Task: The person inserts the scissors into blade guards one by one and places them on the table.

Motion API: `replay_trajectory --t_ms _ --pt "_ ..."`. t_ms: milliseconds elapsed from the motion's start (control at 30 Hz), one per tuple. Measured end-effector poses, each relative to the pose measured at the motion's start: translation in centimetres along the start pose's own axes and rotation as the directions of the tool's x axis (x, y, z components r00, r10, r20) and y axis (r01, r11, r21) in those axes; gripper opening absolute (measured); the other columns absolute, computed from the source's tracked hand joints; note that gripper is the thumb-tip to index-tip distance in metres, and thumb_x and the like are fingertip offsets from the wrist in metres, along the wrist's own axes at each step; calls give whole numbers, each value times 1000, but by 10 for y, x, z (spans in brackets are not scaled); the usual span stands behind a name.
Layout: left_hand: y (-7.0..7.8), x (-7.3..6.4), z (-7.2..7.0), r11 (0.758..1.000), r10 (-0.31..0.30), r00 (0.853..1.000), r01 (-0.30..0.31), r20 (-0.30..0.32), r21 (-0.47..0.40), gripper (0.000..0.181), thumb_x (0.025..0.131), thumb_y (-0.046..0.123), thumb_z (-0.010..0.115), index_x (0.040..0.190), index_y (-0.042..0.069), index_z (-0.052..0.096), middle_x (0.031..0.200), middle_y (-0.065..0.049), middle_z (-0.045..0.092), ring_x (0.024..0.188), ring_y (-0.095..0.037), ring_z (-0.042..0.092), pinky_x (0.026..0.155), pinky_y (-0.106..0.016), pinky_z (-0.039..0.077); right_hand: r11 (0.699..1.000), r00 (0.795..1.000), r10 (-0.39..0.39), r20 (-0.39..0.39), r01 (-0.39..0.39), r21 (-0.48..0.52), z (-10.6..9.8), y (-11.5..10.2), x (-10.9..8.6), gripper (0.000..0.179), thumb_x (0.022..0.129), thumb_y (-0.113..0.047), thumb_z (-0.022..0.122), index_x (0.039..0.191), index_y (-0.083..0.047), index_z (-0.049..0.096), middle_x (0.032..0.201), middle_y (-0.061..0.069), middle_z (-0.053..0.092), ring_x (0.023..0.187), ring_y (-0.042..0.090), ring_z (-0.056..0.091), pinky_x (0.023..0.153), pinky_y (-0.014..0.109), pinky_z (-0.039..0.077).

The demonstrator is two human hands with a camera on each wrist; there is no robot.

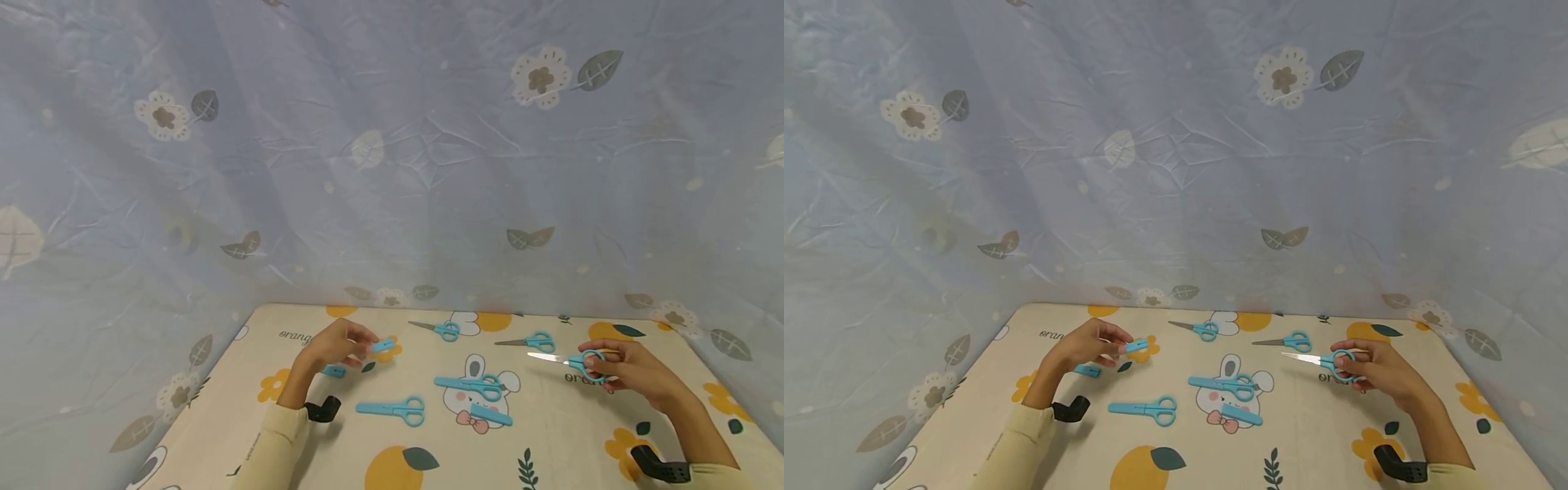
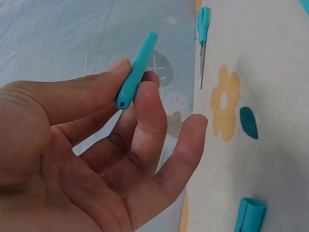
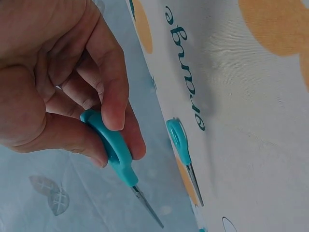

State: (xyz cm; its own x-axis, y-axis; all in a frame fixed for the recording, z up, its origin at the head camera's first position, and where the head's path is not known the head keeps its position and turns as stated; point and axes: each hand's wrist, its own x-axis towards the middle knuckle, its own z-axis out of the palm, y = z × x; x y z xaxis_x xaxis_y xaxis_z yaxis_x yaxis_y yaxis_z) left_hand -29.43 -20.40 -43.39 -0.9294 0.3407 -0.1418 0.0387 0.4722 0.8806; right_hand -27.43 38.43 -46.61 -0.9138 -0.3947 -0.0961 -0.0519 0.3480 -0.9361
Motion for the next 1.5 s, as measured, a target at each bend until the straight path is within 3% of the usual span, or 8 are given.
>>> replay_trajectory --t_ms 167,333,567,800,1000,1200,1333,1500 --pt "2 0 -6 999 0 1000 -1 -11 -51 23 102 4 70 124 0 76 111 -13 73 106 -39 71 87 -47 67 1000 1000 13 -24 -13 -17 1 -4 -2 26 110 -16 63 126 -36 67 100 -1 80 79 14 69 68 31 62" --pt "2 -1 -6 997 -26 1000 27 14 -75 23 103 3 69 125 -1 75 110 -11 74 98 -27 69 89 -46 66 999 999 35 -31 -36 -25 9 -5 2 24 109 -19 66 126 -35 69 99 -4 79 84 14 71 67 29 61" --pt "0 1 -1 996 -30 998 35 50 -86 24 102 4 70 125 0 76 114 -12 76 109 -39 71 90 -47 66 999 999 49 -21 -50 -11 19 -5 6 31 108 -22 67 138 -14 66 100 -4 80 88 14 73 68 29 61" --pt "1 5 2 996 -33 997 39 75 -81 23 101 5 71 123 0 76 117 -13 76 108 -38 71 86 -44 66 999 999 50 -7 -50 -8 26 -9 10 45 109 -23 66 145 1 58 101 -5 80 91 13 74 71 29 63" --pt "2 6 4 995 -36 996 43 79 -91 24 101 3 71 124 0 76 116 -11 77 111 -39 71 86 -43 66 998 999 51 16 -51 36 29 -11 12 39 109 -22 65 144 -4 61 100 -6 80 90 12 74 70 28 62" --pt "3 8 8 994 -24 995 34 97 -100 24 100 4 72 123 -1 77 108 -9 78 94 -28 73 84 -42 67 993 996 49 73 -56 104 35 -13 14 27 110 -21 63 137 -18 66 100 -5 80 90 13 74 68 27 61" --pt "1 10 12 994 -27 993 39 117 -104 22 100 3 73 122 0 77 103 -9 76 81 -20 69 81 -40 66 990 992 61 111 -74 121 42 -14 16 31 110 -21 63 140 -13 64 102 -4 79 92 14 75 70 28 61" --pt "4 11 14 995 -32 991 44 128 -92 22 100 1 71 121 0 77 98 -5 73 78 -21 68 79 -39 66 991 991 66 115 -79 106 46 -15 19 40 110 -23 63 145 -4 59 102 -4 79 92 14 74 71 29 62"
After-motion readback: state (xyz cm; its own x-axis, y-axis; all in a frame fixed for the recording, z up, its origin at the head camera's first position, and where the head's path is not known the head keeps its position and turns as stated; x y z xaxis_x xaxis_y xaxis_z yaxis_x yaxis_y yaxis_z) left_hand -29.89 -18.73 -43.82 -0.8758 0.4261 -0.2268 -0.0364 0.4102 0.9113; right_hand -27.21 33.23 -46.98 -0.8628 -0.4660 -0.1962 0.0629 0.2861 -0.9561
